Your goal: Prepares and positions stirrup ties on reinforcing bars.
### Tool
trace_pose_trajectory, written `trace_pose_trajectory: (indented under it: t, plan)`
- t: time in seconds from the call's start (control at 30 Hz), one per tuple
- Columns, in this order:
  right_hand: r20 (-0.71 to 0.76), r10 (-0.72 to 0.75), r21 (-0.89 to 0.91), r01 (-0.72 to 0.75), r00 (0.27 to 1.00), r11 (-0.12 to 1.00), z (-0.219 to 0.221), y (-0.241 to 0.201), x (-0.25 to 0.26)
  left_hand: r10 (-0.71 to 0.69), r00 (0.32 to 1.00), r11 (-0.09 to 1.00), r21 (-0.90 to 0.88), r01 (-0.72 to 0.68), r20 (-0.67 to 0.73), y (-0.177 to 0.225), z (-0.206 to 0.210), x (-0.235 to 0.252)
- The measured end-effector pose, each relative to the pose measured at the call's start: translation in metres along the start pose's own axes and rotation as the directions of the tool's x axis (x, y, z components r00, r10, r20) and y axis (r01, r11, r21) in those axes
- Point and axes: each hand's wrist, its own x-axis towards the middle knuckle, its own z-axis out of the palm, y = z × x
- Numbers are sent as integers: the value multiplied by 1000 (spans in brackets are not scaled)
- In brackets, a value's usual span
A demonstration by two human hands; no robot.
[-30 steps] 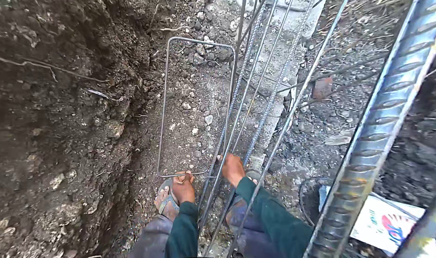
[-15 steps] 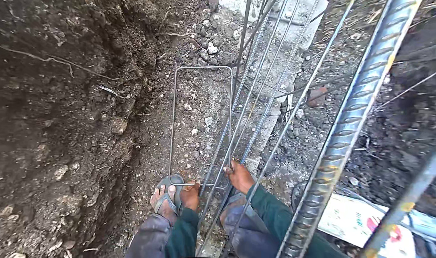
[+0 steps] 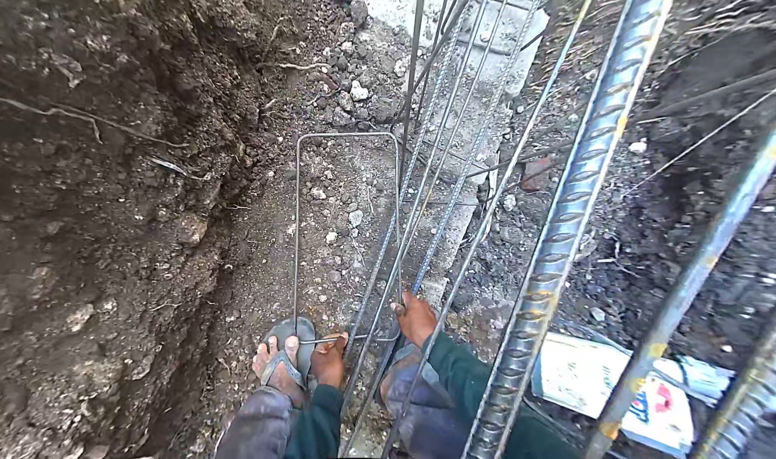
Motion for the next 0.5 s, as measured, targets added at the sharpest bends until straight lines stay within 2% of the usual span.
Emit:
trace_pose_trajectory:
  t: [0.17, 0.33, 0.5]
  plan:
    - [35, -44, 106, 40, 998, 994, 8, 4, 2, 14, 1000, 999, -44, -14, 18, -2, -8, 6]
    - [74, -57, 65, 52, 996, 997, 13, 1, 10, 21, 999, 997, -72, -18, 32, -17, -12, 17]
    - [121, -102, 70, 94, 987, 993, 29, 0, -7, 24, 1000, 1000, 18, -24, 17, -26, -27, 17]
